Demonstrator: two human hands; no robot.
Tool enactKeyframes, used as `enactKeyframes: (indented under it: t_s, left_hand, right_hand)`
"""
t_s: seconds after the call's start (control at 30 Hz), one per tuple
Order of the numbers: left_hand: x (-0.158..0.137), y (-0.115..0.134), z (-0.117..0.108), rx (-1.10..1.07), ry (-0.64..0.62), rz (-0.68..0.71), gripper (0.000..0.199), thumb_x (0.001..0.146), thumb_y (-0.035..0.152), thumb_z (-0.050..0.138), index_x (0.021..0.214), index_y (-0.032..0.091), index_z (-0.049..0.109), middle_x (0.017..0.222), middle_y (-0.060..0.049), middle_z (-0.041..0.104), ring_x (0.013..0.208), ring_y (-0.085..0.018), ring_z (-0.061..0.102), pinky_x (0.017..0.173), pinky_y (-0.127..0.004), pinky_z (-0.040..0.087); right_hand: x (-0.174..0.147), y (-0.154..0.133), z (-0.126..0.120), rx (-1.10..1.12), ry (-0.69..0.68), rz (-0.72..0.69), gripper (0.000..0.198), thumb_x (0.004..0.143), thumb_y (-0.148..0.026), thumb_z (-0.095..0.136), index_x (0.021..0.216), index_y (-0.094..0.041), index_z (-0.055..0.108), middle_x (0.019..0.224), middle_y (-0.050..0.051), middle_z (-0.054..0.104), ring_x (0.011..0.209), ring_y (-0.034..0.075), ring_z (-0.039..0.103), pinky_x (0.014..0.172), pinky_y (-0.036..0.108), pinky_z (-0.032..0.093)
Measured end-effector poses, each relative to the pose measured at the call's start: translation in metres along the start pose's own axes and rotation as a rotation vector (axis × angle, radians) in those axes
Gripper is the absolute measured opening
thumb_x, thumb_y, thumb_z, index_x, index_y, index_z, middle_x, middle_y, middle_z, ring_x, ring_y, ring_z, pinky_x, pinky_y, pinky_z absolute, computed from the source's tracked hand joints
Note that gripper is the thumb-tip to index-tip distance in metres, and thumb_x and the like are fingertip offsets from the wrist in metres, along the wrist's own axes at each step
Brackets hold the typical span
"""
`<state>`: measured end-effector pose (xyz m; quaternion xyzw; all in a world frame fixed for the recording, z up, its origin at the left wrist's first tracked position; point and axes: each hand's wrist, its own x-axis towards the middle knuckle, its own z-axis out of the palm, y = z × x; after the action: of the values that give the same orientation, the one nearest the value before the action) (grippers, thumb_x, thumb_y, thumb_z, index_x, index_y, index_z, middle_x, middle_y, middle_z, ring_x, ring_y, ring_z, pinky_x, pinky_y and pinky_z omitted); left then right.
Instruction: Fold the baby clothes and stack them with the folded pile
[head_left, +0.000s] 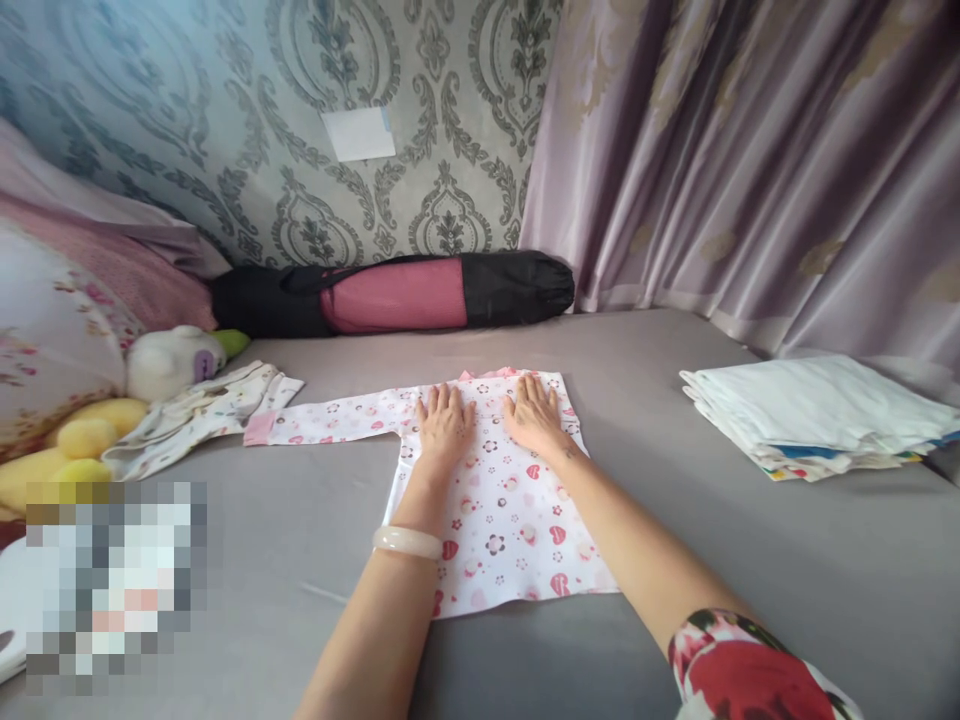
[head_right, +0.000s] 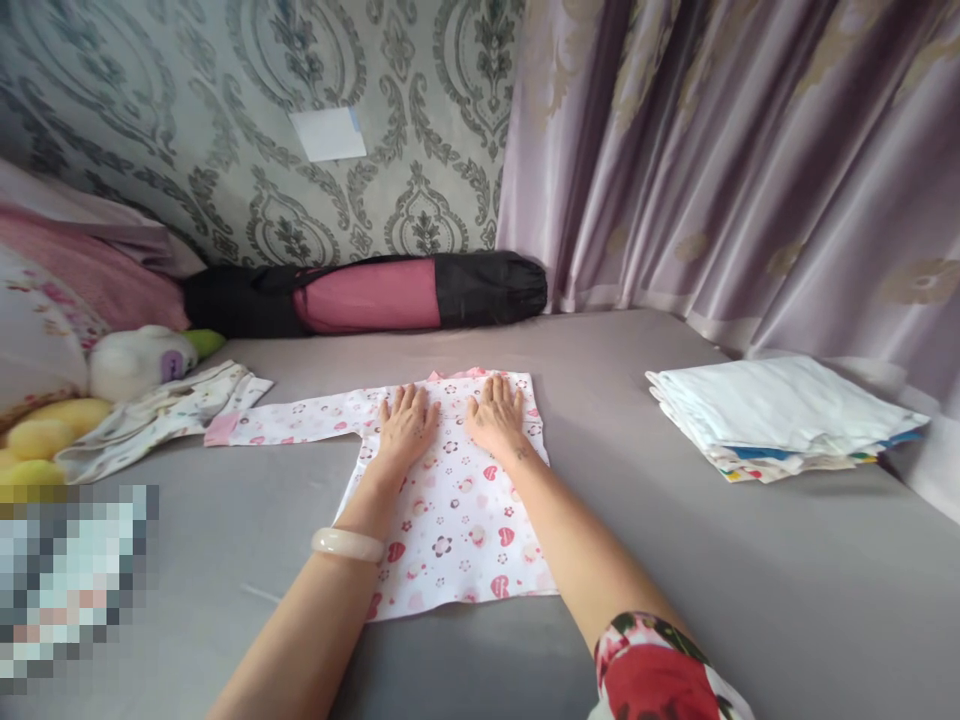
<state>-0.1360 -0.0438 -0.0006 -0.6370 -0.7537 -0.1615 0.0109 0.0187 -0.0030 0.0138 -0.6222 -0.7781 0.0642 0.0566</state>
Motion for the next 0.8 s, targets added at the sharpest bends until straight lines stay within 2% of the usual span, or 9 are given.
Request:
enactKeyframes:
  t_s: [0.13, 0.47, 0.63, 0.8]
  left_hand:
    - [0.0, -0.001, -0.001, -0.002, 0.012, -0.038, 0.055, 0.098, 0.038, 0.033, 0.143, 0.009, 0.045, 0.152, -0.019, 0.039, 0.144, -0.034, 0.03, 0.117, -0.055, 0.021]
    - [-0.001, -0.001, -0.001, -0.013, -0.035, -0.041, 0.054, 0.098, 0.037, 0.034, 0.143, 0.009, 0.045, 0.152, -0.018, 0.039, 0.144, -0.034, 0.029, 0.117, -0.056, 0.021]
    - [0.001, -0.003, -0.001, -0.007, 0.104, -0.101, 0.057, 0.098, 0.038, 0.032, 0.143, 0.005, 0.045, 0.152, -0.02, 0.038, 0.147, -0.034, 0.022, 0.119, -0.053, 0.016]
    - [0.0, -0.008, 0.006, 0.006, 0.057, -0.098, 0.057, 0.097, 0.037, 0.036, 0.141, 0.002, 0.045, 0.148, -0.023, 0.043, 0.142, -0.036, 0.033, 0.118, -0.053, 0.021]
  right_hand:
    - [0.003, 0.009, 0.0, -0.041, 0.071, 0.066, 0.065, 0.1, -0.038, 0.017, 0.152, 0.002, 0.023, 0.16, 0.019, 0.018, 0.148, 0.029, 0.012, 0.119, 0.049, 0.007]
    - [0.007, 0.016, 0.004, -0.041, 0.01, 0.088, 0.066, 0.101, -0.039, 0.017, 0.152, 0.002, 0.024, 0.159, 0.018, 0.019, 0.148, 0.029, 0.014, 0.119, 0.049, 0.01]
    - [0.011, 0.023, 0.0, -0.07, 0.084, 0.161, 0.066, 0.1, -0.039, 0.019, 0.152, 0.001, 0.023, 0.16, 0.018, 0.017, 0.148, 0.029, 0.011, 0.119, 0.049, 0.007]
    - [0.013, 0.031, 0.001, -0.059, 0.029, 0.224, 0.067, 0.1, -0.04, 0.02, 0.151, 0.004, 0.023, 0.158, 0.02, 0.021, 0.146, 0.03, 0.019, 0.119, 0.048, 0.013]
